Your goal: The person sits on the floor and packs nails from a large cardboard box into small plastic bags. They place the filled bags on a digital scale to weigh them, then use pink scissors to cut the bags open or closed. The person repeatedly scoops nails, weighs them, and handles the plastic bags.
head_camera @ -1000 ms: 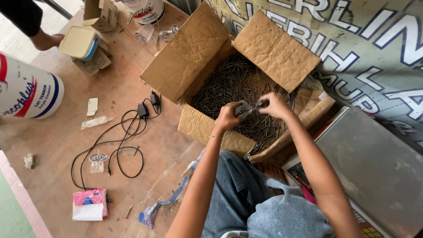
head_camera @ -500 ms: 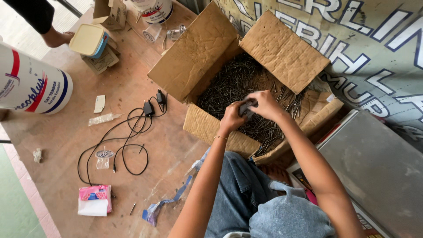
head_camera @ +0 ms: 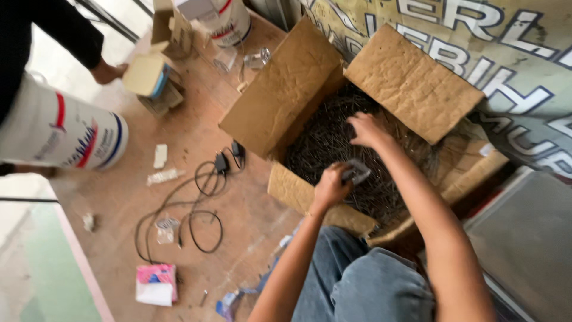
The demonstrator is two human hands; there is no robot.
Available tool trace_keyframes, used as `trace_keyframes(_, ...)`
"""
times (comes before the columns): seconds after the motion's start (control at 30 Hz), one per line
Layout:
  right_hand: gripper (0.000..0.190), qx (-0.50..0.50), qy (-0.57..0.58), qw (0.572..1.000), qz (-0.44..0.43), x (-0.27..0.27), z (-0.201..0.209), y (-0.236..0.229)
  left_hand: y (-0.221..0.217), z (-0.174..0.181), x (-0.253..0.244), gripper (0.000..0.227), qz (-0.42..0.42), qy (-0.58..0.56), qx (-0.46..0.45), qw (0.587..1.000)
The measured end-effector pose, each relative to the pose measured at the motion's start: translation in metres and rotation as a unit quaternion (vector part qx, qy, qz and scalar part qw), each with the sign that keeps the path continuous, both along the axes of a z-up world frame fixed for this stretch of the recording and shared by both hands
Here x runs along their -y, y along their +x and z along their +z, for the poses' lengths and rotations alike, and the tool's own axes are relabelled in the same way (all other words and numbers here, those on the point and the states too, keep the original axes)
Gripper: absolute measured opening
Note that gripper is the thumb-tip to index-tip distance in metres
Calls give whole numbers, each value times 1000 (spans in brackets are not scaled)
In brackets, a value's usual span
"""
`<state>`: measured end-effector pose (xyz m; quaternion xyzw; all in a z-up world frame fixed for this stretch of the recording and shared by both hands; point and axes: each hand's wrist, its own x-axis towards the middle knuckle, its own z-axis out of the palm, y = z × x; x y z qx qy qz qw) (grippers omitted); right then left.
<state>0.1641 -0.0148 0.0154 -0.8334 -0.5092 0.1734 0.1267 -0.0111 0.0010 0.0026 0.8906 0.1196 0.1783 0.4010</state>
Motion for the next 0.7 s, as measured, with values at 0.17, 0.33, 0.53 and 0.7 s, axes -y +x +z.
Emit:
trace_keyframes(0.17,75,149,-12,987,66,-67,1,-6,4,5,-5,41,14,15,-63,998)
trace_keyframes(0.33,41,171,-32,984,38,-75,13,-21,3,-1,-7,42,25,5,-66,998)
trace_keyframes(0.53,63,112,-178,962,-175,-100,-9,-32,-1,4,-2,35,19,6,-84,996)
trace_keyframes(0.7,43,142,-131,976,-99,-67,-32,-31,-10,7,-1,36,6,14,-95,995)
